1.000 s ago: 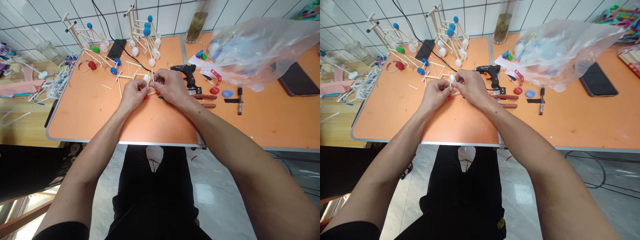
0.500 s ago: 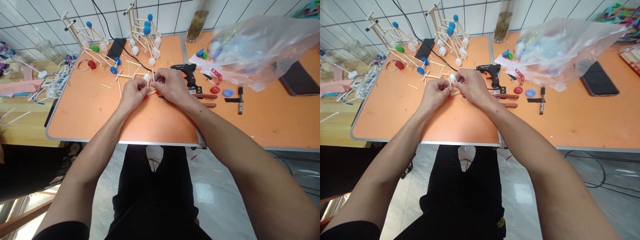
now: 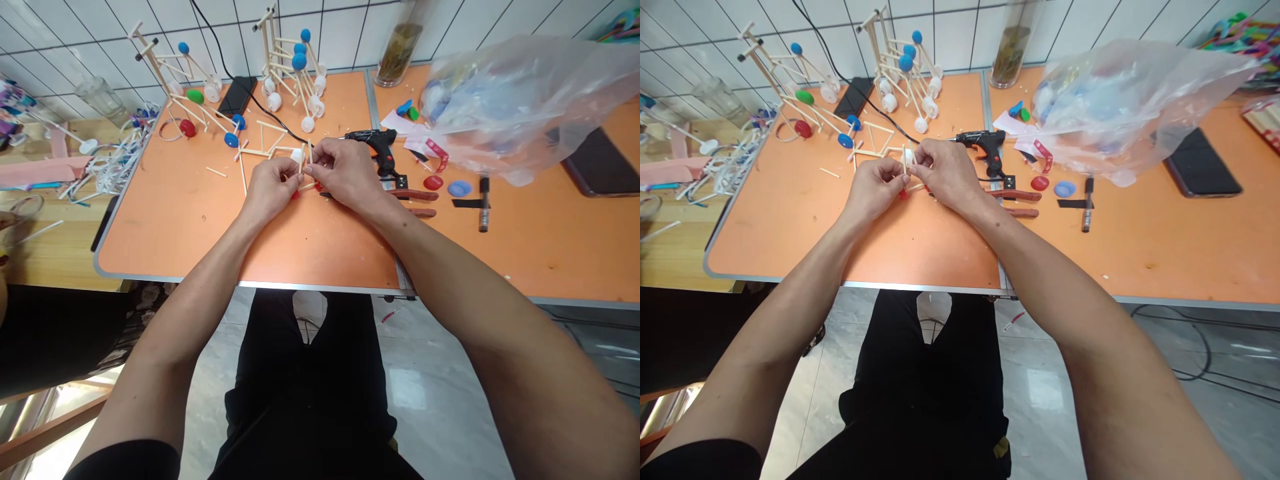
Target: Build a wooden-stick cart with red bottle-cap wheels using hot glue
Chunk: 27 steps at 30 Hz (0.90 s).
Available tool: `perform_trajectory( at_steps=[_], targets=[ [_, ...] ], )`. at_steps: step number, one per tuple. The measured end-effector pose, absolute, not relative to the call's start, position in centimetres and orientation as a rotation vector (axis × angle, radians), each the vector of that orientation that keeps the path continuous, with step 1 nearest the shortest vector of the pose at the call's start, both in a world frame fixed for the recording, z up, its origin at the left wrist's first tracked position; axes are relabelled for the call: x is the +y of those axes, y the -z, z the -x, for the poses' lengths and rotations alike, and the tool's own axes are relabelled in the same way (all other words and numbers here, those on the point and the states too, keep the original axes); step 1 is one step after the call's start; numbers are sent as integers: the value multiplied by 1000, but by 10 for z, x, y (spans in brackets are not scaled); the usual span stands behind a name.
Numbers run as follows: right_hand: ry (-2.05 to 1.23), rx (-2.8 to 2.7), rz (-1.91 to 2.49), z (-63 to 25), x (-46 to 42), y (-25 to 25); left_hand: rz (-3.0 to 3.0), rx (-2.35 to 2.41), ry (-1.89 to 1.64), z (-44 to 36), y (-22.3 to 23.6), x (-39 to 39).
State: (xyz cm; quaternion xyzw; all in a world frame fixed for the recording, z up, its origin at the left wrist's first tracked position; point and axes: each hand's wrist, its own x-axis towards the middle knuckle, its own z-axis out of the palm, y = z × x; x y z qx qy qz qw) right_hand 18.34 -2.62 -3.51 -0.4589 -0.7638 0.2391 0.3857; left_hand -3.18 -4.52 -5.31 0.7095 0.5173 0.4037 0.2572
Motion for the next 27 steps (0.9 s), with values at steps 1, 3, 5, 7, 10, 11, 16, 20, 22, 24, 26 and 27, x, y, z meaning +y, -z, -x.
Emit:
perform_trajectory(
  at_steps=[1,3,5,7,10,11,16,20,22,24,26,27],
  targets=[
    [-612,-1945,1162,-183,-26,36,-1918,1402,-1095,32,53,-45],
    [-614,-1946,1150,-184,-25,37,-1906,1398,-1101,32,53,-45],
    [-614,-1949,1146,-184,-25,38,-1897,1397,-1103,31,53,-45],
    [-613,-1948,1148,-184,-25,37,-1893,1400,-1099,31,52,-46],
    [-614,-1941,1153,-184,-26,37,-1905,1400,-1090,31,51,-47],
    [-617,-1937,1149,-184,-26,37,-1910,1400,-1088,31,51,-47],
    [-623,-1924,1127,-184,-26,38,-1919,1400,-1093,32,51,-46],
    [-602,-1925,1140,-184,-26,38,-1912,1406,-1091,31,51,-46],
    [-605,-1925,1141,-184,-26,38,-1915,1397,-1093,32,51,-46],
    [-613,-1929,1133,-184,-25,38,-1916,1393,-1100,32,52,-45],
    [-615,-1937,1129,-184,-25,39,-1911,1398,-1104,32,52,-45],
    [-611,-1940,1129,-184,-25,39,-1906,1401,-1106,32,53,-44]
  ],
)
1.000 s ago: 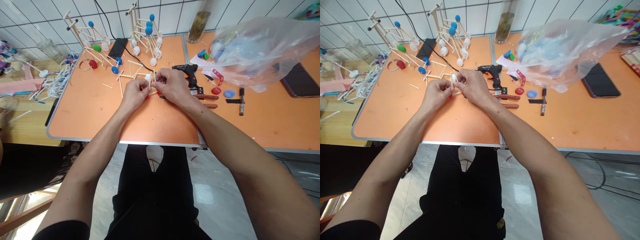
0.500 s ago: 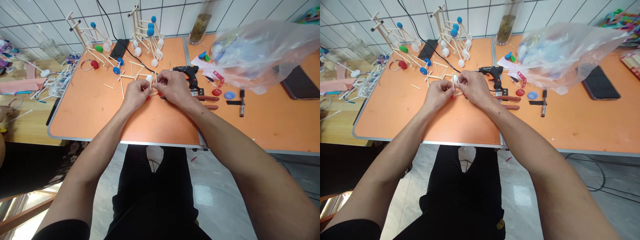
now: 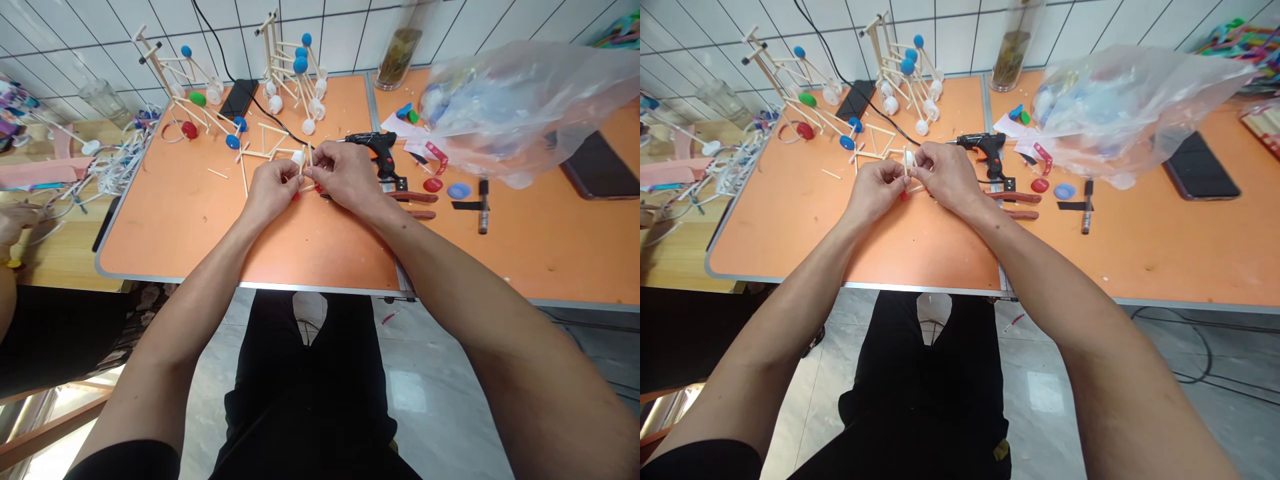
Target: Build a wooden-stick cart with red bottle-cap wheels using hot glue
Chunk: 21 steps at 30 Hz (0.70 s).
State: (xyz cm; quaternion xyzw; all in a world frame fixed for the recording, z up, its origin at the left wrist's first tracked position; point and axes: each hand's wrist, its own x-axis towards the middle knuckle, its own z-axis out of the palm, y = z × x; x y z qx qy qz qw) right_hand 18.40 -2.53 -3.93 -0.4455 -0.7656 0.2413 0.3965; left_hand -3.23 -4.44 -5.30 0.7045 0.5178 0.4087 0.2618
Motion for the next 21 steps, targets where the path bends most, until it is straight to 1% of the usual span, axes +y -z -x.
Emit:
perform_trajectory(
  at_steps=[21],
  targets=[
    [-573,-1961,1141,-180,-27,39,-1902,1390,-1112,32,51,-45]
  ],
)
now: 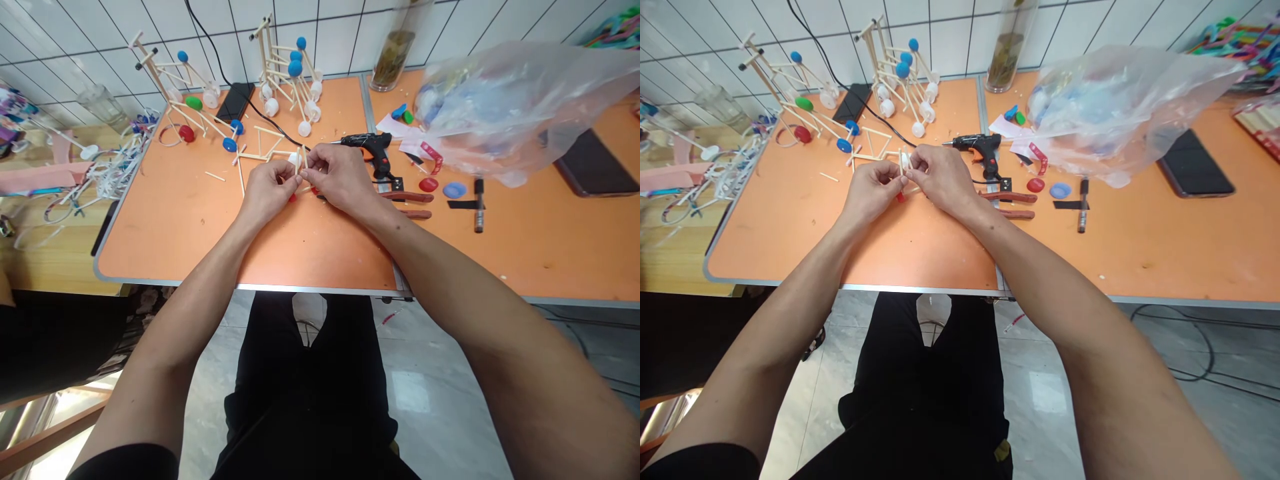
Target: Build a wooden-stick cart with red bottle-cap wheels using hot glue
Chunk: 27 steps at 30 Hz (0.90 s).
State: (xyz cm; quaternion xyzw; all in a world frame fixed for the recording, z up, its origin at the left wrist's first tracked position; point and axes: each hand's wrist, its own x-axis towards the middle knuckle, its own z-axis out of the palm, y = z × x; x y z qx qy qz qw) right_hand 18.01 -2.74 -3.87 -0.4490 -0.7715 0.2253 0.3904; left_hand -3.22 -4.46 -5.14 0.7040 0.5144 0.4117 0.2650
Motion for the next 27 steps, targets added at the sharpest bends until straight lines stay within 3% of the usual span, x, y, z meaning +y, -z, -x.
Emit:
perform_trajectory(
  at_steps=[17,27],
  targets=[
    [-616,-1909,1134,-178,-29,35,-1873,1404,-1149,40,29,-44],
    [-749,-1791,1044,-180,-24,38,-1652,1359,-1356,44,34,-37]
  ],
)
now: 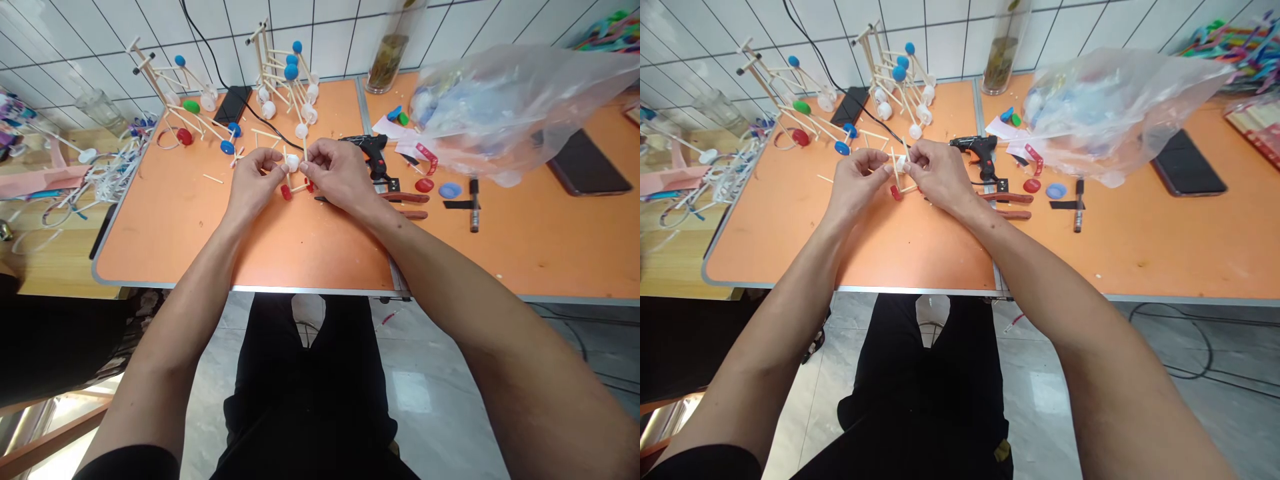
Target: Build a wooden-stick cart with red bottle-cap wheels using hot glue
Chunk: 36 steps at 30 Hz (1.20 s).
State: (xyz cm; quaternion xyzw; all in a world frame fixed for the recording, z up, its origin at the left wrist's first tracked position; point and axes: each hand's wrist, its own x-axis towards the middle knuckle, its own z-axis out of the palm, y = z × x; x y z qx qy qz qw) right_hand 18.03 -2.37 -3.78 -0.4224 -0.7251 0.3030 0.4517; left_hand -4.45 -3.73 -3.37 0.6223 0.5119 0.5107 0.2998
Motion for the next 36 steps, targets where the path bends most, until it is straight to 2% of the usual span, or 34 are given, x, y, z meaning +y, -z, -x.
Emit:
perform_trajectory(
  at_steps=[9,14,20,23,28,33,36],
  targets=[
    [-341,-2139,1097,-174,-44,33,-1523,1149,-1438,25,20,-51],
    [-360,-2196,1133,-184,-44,12,-1395,1177,-1525,27,16,-52],
    [-210,-1858,1885,-258,-22,-18,-1040,1245,-1574,32,-1,-53],
    [-284,-1894,2120,-272,-18,-15,-867,1197,-1537,27,-17,-49],
    [-312,-1888,2174,-261,-15,-3,-696,1092,-1503,17,-38,-32],
    [-386,-1722,2143,-260,-10,2,-539,1039,-1510,16,-26,-14],
    [-566,-1513,1994,-263,-6,0,-476,1017,-1499,19,-13,-9]
  ],
)
